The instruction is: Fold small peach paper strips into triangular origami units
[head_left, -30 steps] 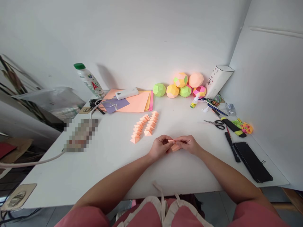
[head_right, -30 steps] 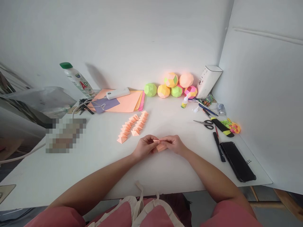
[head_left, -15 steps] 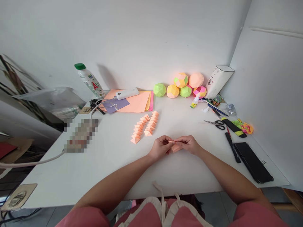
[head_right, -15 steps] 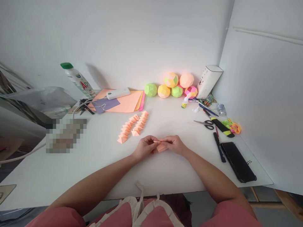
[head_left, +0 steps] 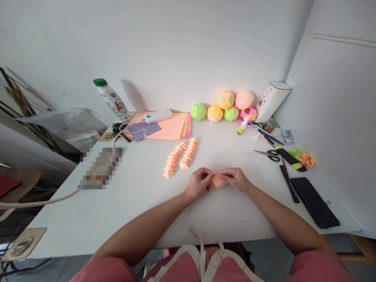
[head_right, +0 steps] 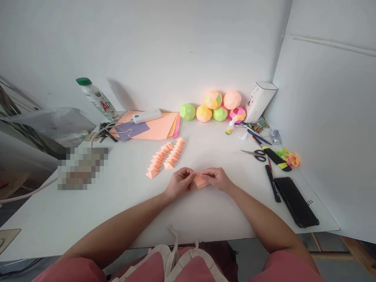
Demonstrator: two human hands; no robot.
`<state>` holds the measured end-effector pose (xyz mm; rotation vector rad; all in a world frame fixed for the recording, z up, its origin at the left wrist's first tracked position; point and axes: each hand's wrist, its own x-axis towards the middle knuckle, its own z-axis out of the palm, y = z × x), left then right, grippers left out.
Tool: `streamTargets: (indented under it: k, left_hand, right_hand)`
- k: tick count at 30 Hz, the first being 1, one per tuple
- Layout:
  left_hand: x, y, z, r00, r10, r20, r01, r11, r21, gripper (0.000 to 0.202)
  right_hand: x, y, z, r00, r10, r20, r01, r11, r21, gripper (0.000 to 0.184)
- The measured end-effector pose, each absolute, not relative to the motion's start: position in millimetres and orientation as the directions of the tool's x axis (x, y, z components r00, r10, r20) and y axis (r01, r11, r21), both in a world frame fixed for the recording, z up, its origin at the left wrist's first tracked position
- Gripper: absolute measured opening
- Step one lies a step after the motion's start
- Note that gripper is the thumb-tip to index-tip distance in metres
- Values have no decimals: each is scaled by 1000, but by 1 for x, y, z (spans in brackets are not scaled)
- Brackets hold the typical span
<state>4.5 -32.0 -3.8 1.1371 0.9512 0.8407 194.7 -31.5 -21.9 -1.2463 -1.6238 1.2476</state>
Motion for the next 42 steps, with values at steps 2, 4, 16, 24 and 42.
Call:
streamTargets:
  k: [2, 4, 16, 24, 42]
  left_hand:
    - [4, -31, -6, 347, 921, -176, -85, 218, 972, 32]
    - [4, -30, -7, 316, 932, -176, -126, 225, 966, 32]
    - [6, -33, -7, 425, 888, -178, -2, 197, 980, 29]
    - [7, -34, -4, 410, 885, -222, 17, 235, 972, 21]
    - [5, -32, -5, 279, 930, -238, -113, 278, 954, 12]
  right_hand:
    - [195, -31, -23, -249, 968, -11, 251, 53, -967, 26]
    - [196, -30, -24, -231, 973, -24, 234, 32, -972, 26]
    - [192, -35, -13, -337, 938, -80, 190, -15, -982, 25]
    - [189, -37, -12, -341, 936, -83, 226, -4, -974, 26]
    - [193, -33, -18, -285, 953, -105, 223, -41, -974, 24]
